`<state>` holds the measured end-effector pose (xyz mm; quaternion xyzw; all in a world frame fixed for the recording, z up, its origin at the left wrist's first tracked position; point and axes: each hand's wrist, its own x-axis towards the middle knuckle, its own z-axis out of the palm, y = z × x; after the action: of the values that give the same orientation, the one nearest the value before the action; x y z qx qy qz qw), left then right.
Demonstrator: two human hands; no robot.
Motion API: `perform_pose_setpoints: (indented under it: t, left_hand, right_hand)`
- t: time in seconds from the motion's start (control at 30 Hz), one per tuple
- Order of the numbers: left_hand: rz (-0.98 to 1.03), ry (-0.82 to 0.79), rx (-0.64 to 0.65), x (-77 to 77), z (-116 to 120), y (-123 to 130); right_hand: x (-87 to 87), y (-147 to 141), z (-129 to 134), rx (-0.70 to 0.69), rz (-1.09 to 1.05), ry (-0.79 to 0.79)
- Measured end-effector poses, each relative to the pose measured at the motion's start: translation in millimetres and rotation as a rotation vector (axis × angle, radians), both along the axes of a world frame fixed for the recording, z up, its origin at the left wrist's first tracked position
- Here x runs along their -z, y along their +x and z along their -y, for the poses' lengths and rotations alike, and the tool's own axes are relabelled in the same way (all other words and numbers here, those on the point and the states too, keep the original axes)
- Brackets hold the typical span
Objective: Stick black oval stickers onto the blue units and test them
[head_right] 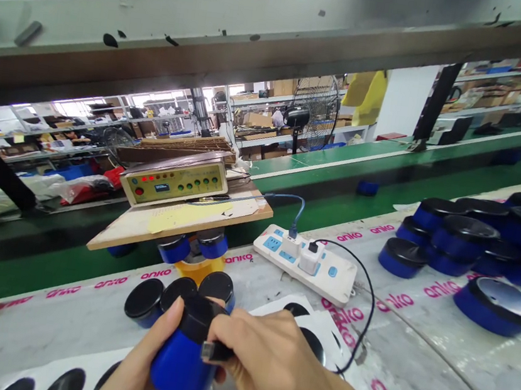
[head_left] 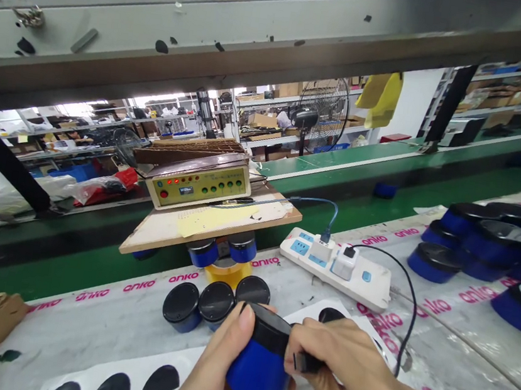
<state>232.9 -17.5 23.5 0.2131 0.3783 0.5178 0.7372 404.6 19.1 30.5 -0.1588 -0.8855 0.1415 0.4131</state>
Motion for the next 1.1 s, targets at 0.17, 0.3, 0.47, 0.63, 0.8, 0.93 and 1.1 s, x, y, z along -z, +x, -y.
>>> perform_pose_setpoints:
  t: [0.17, 0.3, 0.47, 0.63, 0.8, 0.93, 1.1]
  left_hand:
    - [0.055, -0.12, 0.068, -8.0, 3.1, -3.7]
    - [0.098, -0.087, 0.096, -24.1, 6.7, -5.2]
    - [0.056, -0.066, 0.01, -26.0, 6.4, -1.6]
    - [-0.032, -0.012, 0.034, -14.3, 6.6, -0.6]
    - [-0.095, 0.068, -0.008, -14.9, 5.8, -2.2]
    - [-0.099, 0.048, -0.073, -18.1, 5.8, 1.3]
    - [-0.081, -0.032, -0.201, -32.3, -0.6, -0.5]
  right_hand:
    - [0.1, 2.0, -1.8, -0.028, 0.055, 0.061]
    - [-2.6, 4.7, 0.3, -0.12, -0.03, -0.132]
    - [-0.9, 1.7, 4.9, -0.048, -0.118, -0.154]
    - [5.1, -2.5, 2.5, 0.01, -0.176, -0.143]
    - [4.1, -0.7, -3.3, 0.027, -0.094, -0.092]
    - [-6.0, 3.2, -2.9, 0.047, 0.011, 0.004]
    - [-11.7, 3.0, 11.4, -0.092, 0.305, 0.009]
